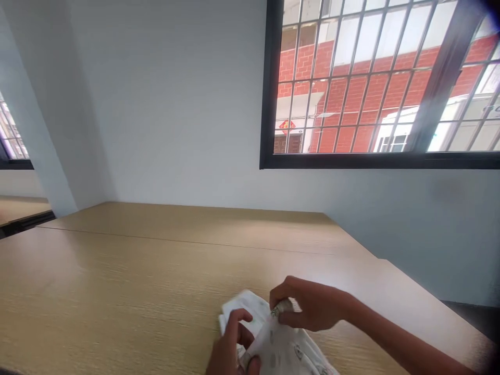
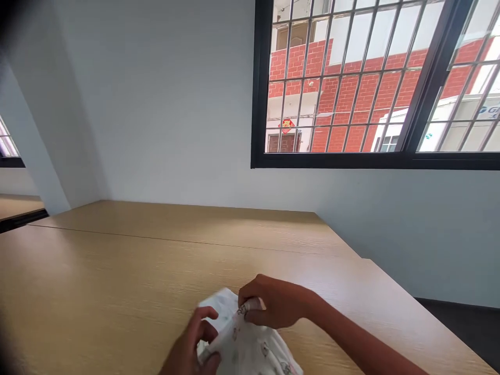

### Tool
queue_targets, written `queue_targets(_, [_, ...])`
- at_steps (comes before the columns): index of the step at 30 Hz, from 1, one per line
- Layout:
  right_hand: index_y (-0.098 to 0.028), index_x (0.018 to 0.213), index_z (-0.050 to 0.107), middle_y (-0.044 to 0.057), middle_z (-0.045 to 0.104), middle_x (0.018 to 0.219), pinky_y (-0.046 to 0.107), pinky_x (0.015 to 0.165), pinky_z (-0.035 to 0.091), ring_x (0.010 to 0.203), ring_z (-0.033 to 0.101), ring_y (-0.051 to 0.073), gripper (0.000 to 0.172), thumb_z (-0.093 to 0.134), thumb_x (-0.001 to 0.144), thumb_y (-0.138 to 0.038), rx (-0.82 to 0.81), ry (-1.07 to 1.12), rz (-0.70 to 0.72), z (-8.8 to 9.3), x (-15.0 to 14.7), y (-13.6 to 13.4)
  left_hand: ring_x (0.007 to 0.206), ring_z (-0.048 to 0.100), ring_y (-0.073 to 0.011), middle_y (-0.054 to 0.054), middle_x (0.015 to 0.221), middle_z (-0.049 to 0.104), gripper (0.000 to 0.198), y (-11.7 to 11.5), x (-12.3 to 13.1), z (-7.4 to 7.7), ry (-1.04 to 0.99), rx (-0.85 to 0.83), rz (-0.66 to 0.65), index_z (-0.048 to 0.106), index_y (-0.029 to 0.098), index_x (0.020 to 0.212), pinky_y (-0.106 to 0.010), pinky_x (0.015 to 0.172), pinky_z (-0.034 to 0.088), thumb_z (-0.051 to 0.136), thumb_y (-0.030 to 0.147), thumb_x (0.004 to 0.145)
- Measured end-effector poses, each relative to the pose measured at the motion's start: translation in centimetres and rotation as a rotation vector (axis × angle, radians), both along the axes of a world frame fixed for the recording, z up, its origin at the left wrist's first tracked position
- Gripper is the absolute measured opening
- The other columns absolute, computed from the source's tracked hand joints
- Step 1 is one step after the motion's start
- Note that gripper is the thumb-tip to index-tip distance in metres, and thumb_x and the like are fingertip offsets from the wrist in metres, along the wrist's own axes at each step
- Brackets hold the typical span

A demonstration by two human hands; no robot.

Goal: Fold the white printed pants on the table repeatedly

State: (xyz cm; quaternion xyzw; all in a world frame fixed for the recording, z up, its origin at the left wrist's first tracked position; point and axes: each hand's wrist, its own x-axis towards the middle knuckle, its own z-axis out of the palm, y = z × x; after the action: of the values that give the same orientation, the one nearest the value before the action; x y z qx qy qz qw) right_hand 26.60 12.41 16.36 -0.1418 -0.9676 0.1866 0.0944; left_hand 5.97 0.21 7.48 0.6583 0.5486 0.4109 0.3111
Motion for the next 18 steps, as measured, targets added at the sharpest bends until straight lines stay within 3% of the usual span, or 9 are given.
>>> queue_targets(2, [-0.012, 0.097, 0.065, 0.003, 0.062, 0.080, 0.019, 0.056, 0.037, 0.066, 0.052, 0.011, 0.015, 0.059, 0.087, -0.022, -0.186, 0.050, 0.031, 2.6, 0.8, -1.0, 0.079, 0.054, -0.0170, -0.004, 0.092, 0.055, 0.049, -0.5, -1.6, 3.6, -0.226, 0.041, -0.133, 0.035, 0.020, 0.127, -0.026, 0.068, 0.042, 0.053, 0.022, 0.082])
queue_targets(4, [-0.011, 0.100, 0.064, 0.004, 0.061, 0.084, 0.019, 0.055, 0.037, 0.067, 0.050, 0.011, 0.023, 0.058, 0.092, -0.032, -0.343, 0.066, 0.056, 4.2, 1.2, -0.8, 0.077, 0.052, -0.0141, -0.002, 0.095, 0.054, 0.046, 0.3, -2.5, 6.5, -0.236, 0.032, -0.178, 0.031, 0.025, 0.131, -0.023, 0.066, 0.041, 0.052, 0.028, 0.089])
queue_targets(6, [-0.012, 0.105, 0.063, 0.006, 0.062, 0.087, 0.021, 0.057, 0.039, 0.069, 0.053, 0.013, 0.029, 0.054, 0.095, -0.038, -0.410, 0.034, -0.003, 4.1, 1.5, 0.2, 0.075, 0.050, -0.0134, -0.003, 0.096, 0.055, 0.047, 2.1, -2.7, 7.5, -0.146, -0.037, -0.228, 0.031, 0.026, 0.134, -0.023, 0.066, 0.041, 0.051, 0.029, 0.092])
queue_targets(7, [-0.012, 0.108, 0.062, 0.007, 0.063, 0.088, 0.023, 0.059, 0.042, 0.071, 0.055, 0.014, 0.031, 0.053, 0.095, -0.039, -0.404, 0.019, -0.066, 3.4, 1.7, 0.8, 0.080, 0.052, -0.0146, -0.004, 0.101, 0.055, 0.049, 3.1, -2.5, 7.1, -0.088, -0.059, -0.229, 0.032, 0.025, 0.136, -0.025, 0.069, 0.043, 0.051, 0.028, 0.091])
queue_targets(9, [-0.012, 0.115, 0.059, 0.011, 0.063, 0.099, 0.031, 0.069, 0.047, 0.084, 0.058, 0.021, 0.035, 0.051, 0.093, -0.039, -0.321, 0.041, -0.232, 0.9, 2.4, 1.6, 0.103, 0.053, -0.0207, -0.010, 0.118, 0.053, 0.052, 4.7, -1.9, 4.8, 0.042, 0.004, -0.138, 0.035, 0.021, 0.138, -0.034, 0.089, 0.044, 0.051, 0.027, 0.089])
queue_targets(11, [-0.012, 0.120, 0.055, 0.015, 0.058, 0.114, 0.041, 0.085, 0.047, 0.101, 0.056, 0.026, 0.039, 0.053, 0.089, -0.037, -0.195, 0.140, -0.358, -2.3, 3.2, 1.5, 0.128, 0.039, -0.0256, -0.014, 0.136, 0.044, 0.055, 5.3, -1.2, 1.7, 0.189, 0.119, -0.030, 0.039, 0.018, 0.139, -0.043, 0.109, 0.030, 0.052, 0.026, 0.086])
queue_targets(14, [-0.016, 0.123, 0.058, 0.014, 0.050, 0.128, 0.046, 0.103, 0.039, 0.120, 0.046, 0.029, 0.050, 0.068, 0.077, -0.033, -0.097, 0.191, -0.365, -6.9, 3.9, -0.4, 0.138, 0.027, -0.0315, -0.013, 0.146, 0.040, 0.064, 4.4, 0.0, -1.8, 0.381, 0.076, -0.118, 0.045, 0.017, 0.140, -0.049, 0.115, 0.019, 0.061, 0.032, 0.079])
queue_targets(16, [-0.018, 0.128, 0.060, 0.013, 0.050, 0.131, 0.048, 0.108, 0.034, 0.125, 0.042, 0.031, 0.060, 0.076, 0.072, -0.033, -0.043, 0.135, -0.377, -9.0, 3.8, -2.3, 0.139, 0.024, -0.0354, -0.012, 0.149, 0.039, 0.073, 3.5, 0.6, -2.5, 0.479, -0.008, -0.201, 0.045, 0.018, 0.143, -0.053, 0.113, 0.017, 0.066, 0.034, 0.075])
queue_targets(18, [-0.019, 0.129, 0.061, 0.013, 0.052, 0.131, 0.048, 0.109, 0.032, 0.126, 0.040, 0.031, 0.056, 0.076, 0.076, -0.033, 0.011, 0.115, -0.450, -10.2, 3.5, -4.1, 0.138, 0.026, -0.0358, -0.012, 0.147, 0.042, 0.075, 2.7, 1.0, -2.3, 0.533, -0.039, -0.207, 0.044, 0.018, 0.144, -0.054, 0.112, 0.018, 0.066, 0.029, 0.073])
